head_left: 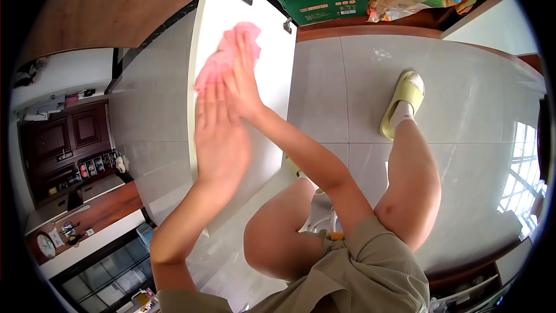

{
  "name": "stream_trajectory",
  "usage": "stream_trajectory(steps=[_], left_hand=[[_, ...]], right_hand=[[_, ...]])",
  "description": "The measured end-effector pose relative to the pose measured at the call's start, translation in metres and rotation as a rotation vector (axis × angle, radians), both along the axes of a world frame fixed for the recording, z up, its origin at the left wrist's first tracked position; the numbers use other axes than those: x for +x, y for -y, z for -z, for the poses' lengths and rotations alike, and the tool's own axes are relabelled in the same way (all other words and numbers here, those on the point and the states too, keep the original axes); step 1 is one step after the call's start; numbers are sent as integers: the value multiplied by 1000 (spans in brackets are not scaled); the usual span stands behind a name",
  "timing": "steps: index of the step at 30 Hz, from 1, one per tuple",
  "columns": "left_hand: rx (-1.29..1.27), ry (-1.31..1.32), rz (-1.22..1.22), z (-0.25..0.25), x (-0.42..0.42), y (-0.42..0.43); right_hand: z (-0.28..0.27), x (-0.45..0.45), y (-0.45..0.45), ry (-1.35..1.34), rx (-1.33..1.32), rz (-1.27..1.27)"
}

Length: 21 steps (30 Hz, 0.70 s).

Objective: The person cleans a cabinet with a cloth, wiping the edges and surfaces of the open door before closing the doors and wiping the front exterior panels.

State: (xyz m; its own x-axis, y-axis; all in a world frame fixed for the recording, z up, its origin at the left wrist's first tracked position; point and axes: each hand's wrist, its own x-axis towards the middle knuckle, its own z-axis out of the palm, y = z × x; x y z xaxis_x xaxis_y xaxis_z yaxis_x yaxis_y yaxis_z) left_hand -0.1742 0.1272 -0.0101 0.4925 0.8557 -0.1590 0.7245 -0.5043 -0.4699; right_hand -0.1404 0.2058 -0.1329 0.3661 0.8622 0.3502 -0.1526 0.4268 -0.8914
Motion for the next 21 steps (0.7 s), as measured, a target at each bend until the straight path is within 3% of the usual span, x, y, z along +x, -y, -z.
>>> stream_trajectory(steps=[1,8,21], left_hand=[[18,126,-14,-8,-4,5],[25,238,-38,-31,-27,35],[-65,252,-71,43,-34,69]], right_hand=[[-15,4,0,13,41,-14],[-44,-2,27,61,192,-94],[57,-32,70,97,58,-108]])
